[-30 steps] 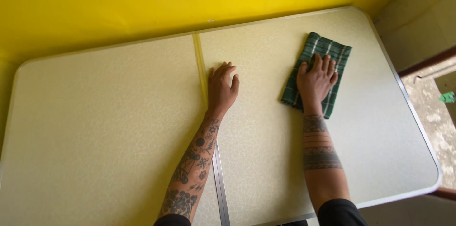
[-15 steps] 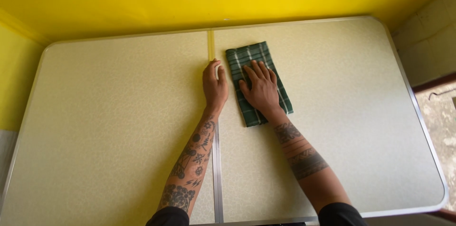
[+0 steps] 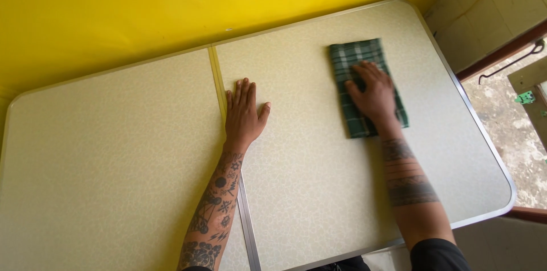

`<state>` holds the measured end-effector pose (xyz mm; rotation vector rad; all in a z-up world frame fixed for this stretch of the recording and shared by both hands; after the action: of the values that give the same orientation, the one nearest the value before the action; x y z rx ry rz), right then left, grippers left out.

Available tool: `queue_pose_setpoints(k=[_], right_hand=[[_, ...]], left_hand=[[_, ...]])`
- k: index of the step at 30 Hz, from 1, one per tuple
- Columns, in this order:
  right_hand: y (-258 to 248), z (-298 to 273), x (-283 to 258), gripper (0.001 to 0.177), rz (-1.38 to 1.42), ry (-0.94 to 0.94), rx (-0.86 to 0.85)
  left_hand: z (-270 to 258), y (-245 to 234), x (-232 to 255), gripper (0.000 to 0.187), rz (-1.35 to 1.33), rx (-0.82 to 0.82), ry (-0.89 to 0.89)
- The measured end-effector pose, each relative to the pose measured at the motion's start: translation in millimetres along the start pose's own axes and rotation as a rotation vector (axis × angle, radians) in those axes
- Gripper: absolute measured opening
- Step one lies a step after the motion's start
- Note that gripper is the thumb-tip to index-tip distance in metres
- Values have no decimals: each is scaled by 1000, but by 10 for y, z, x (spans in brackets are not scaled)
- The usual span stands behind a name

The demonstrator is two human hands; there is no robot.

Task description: Wiping a cream-colored folding table with a green checkered cloth.

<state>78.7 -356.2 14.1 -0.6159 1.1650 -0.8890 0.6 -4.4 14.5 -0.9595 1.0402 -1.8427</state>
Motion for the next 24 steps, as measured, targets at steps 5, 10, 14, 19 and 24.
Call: queue_pose_setpoints(k=[5,10,14,19,24], right_hand=[[-280,50,877,50,-91,282,85],[-417,9,1042,53,-139,516,169],[-218,47,982,53,-259,569,150],[26,134,421,53,-284,540,90],[461,211,-356,54,-222,373,107]], left_hand=[[25,31,15,72,85,-66,1],[38,83,14,71,87,-107,-29],[36,117,-15,72,119,-101,-36],[51,107,-11,72,108,-91,-55],[37,46,-10,70,83,-40,-63]])
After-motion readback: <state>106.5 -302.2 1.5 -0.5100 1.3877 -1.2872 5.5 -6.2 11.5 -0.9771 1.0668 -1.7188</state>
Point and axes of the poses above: each hand's wrist, its own z-axis towards the middle knuckle, its own y-axis out of the palm, x = y × z, the point moved 2 cm from there along z, towards the middle knuckle, and after that the axes turned 14 degrees about y, right-handed, at the moved point
